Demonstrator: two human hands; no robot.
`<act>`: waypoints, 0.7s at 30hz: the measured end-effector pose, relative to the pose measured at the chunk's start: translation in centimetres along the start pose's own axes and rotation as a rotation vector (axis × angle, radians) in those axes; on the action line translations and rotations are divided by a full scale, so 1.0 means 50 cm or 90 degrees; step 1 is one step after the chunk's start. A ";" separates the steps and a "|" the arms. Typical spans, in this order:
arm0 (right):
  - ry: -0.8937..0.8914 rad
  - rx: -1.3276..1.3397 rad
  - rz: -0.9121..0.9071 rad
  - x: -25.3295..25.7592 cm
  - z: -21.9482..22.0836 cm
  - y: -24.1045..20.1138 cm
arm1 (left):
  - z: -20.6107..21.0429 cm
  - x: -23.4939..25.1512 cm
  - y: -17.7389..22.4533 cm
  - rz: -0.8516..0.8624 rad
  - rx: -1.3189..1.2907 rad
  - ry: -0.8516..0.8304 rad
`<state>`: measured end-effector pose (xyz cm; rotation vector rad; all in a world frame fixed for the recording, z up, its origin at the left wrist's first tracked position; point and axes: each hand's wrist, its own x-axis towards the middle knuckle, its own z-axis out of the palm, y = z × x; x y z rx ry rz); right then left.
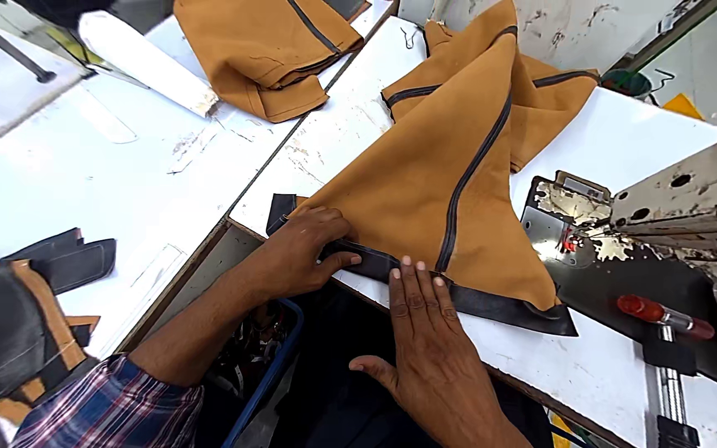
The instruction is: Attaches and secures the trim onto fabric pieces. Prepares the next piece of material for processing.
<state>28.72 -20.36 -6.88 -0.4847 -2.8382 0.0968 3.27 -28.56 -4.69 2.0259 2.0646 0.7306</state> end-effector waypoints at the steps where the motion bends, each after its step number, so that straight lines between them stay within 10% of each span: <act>1: 0.000 0.026 -0.020 0.003 0.011 0.002 | 0.000 0.001 0.000 -0.001 -0.002 -0.006; 16: -0.057 0.012 0.011 0.042 -0.002 -0.030 | 0.000 0.010 0.000 -0.013 -0.025 -0.013; 21: -0.032 0.043 -0.047 0.046 0.034 -0.018 | -0.002 -0.021 -0.014 0.022 -0.076 0.151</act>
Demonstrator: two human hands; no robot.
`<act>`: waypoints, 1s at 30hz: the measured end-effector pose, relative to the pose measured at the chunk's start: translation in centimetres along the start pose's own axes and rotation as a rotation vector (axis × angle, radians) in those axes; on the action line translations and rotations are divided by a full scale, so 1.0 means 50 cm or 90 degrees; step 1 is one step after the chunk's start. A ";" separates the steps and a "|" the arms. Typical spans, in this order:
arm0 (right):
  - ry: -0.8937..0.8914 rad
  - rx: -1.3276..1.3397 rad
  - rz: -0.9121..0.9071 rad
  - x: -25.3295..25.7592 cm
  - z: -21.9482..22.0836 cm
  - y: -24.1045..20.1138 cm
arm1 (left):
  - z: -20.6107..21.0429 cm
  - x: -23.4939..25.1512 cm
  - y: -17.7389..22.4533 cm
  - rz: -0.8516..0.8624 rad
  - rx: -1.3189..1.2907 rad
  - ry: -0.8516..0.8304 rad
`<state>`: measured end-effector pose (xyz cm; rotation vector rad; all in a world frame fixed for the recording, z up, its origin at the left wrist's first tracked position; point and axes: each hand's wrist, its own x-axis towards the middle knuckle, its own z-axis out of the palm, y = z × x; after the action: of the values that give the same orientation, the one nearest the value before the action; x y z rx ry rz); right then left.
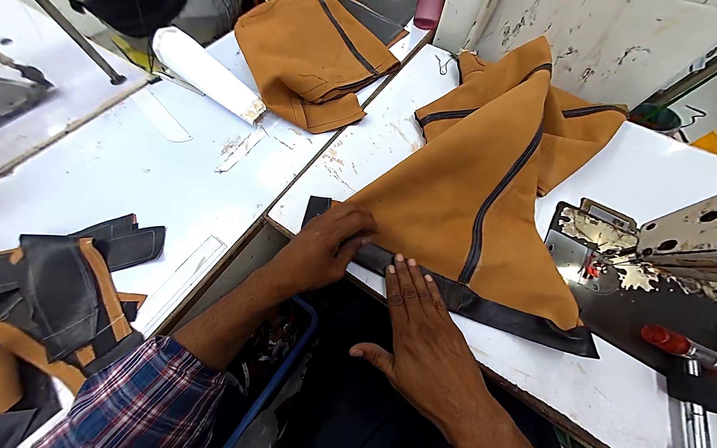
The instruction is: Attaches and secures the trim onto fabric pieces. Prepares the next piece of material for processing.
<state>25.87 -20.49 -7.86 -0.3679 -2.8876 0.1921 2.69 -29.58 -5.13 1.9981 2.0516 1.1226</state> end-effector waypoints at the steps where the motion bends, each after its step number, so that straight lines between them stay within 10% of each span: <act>1: 0.002 0.000 0.002 0.000 0.000 -0.001 | -0.009 -0.014 0.002 -0.001 0.006 0.058; 5: 0.004 -0.002 0.006 0.001 -0.001 0.001 | -0.042 -0.082 0.001 0.020 0.120 0.184; 12: 0.008 -0.034 0.008 0.004 -0.002 -0.005 | -0.030 -0.147 -0.020 0.094 0.246 -0.070; 30: 0.019 -0.032 0.039 0.065 0.024 -0.081 | 0.027 -0.141 0.012 0.060 0.260 -0.054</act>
<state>21.58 -23.65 -7.72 -0.4637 -2.8584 0.1242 4.97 -35.31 -8.84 2.2904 2.3108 0.6523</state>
